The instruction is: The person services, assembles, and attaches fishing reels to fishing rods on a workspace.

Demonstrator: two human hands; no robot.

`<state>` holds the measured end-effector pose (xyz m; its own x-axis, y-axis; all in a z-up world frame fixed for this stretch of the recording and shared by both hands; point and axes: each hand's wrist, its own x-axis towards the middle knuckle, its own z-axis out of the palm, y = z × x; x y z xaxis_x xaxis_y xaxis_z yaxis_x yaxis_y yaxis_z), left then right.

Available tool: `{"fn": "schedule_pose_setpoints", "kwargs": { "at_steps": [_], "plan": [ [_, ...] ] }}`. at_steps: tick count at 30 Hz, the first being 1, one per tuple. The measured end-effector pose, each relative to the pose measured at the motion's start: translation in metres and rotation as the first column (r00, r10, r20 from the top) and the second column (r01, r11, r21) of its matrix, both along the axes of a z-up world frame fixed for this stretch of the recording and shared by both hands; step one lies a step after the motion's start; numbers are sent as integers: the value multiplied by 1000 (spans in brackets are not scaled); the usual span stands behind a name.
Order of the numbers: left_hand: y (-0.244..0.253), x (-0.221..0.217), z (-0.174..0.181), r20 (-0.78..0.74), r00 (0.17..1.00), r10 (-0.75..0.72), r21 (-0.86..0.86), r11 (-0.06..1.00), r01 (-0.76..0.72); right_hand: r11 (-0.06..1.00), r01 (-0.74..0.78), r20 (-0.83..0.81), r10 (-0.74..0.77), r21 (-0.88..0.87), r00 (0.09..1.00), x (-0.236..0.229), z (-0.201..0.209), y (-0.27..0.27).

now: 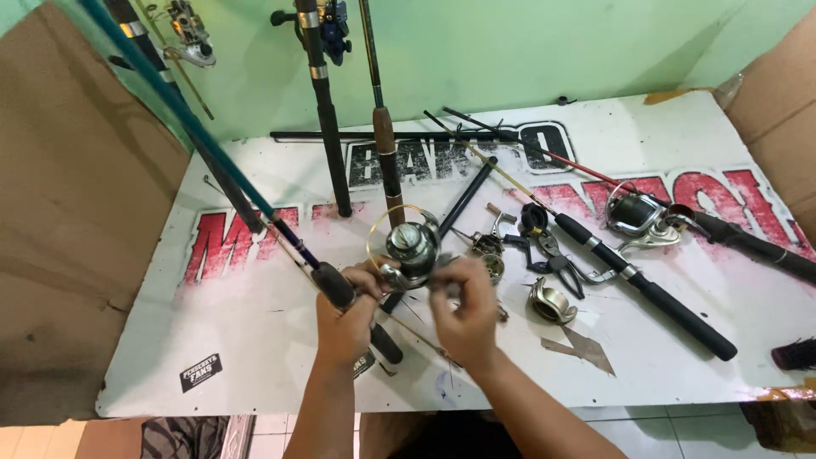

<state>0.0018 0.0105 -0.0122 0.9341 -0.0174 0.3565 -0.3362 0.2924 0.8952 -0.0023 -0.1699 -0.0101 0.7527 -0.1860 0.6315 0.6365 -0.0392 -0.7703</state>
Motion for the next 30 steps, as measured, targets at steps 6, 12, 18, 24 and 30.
{"fn": "schedule_pose_setpoints", "kwargs": {
  "at_steps": [6,12,18,24,30],
  "plan": [
    [1,-2,11,-44,999,6,-41,999,-8,971,-29,-290,100,239,952,9,10,1],
    [11,-1,-8,53,998,34,-73,997,-30,993,58,-70,-65,-100,995,2,3,5],
    [9,-3,3,-36,995,89,-39,995,-90,970,96,8,-97,-223,995,-6,9,11],
    [-11,-8,20,-84,990,115,-30,993,-118,971,-15,97,40,-238,994,-23,31,35],
    [-19,-14,24,12,996,88,-62,994,-87,969,15,-8,-17,-247,1000,-16,21,30]
  ]
}}
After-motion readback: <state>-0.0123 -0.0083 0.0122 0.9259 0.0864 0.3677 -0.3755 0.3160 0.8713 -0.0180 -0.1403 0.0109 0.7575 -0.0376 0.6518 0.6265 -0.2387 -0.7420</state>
